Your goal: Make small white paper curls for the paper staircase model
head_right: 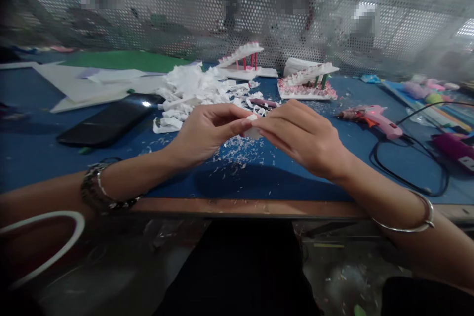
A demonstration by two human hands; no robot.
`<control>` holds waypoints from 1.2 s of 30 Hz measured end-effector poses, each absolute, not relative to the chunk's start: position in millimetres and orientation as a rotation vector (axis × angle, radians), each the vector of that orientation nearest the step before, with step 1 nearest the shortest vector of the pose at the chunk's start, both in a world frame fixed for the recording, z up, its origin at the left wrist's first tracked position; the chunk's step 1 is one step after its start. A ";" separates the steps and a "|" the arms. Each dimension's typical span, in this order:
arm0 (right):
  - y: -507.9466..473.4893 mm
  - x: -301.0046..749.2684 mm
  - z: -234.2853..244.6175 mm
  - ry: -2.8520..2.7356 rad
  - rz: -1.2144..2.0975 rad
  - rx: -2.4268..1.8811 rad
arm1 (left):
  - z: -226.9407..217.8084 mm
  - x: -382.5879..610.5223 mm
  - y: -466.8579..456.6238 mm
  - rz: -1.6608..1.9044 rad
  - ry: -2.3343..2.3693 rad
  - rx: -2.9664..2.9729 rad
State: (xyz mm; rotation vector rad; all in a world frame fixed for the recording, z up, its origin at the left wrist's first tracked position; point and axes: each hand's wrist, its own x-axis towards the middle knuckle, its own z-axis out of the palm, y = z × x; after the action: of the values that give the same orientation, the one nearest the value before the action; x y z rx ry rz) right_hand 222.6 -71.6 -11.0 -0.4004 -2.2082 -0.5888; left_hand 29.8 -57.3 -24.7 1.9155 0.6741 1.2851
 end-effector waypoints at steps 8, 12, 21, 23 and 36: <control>-74.8 223.8 -10.4 -2.220 -0.680 -0.440 | -24.5 31.8 -59.3 1.250 0.661 1.853; -74.9 222.1 -9.3 -2.200 -0.652 -0.451 | -24.6 32.5 -60.5 1.226 0.679 1.849; -71.9 222.4 -7.6 -2.218 -0.351 -0.503 | -25.8 30.6 -57.8 1.237 0.690 1.961; -71.6 223.0 -6.9 -2.225 -0.306 -0.503 | -26.3 30.0 -56.5 1.250 0.694 1.972; -74.4 219.9 -10.3 -2.134 -0.485 -0.490 | -26.9 31.2 -56.2 1.318 0.713 1.948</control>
State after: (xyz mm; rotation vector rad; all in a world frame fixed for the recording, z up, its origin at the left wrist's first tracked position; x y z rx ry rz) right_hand 219.9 -74.4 -10.3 -0.4905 -2.1336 -0.4847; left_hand 31.2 -56.2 -26.9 1.9477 0.7128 1.3175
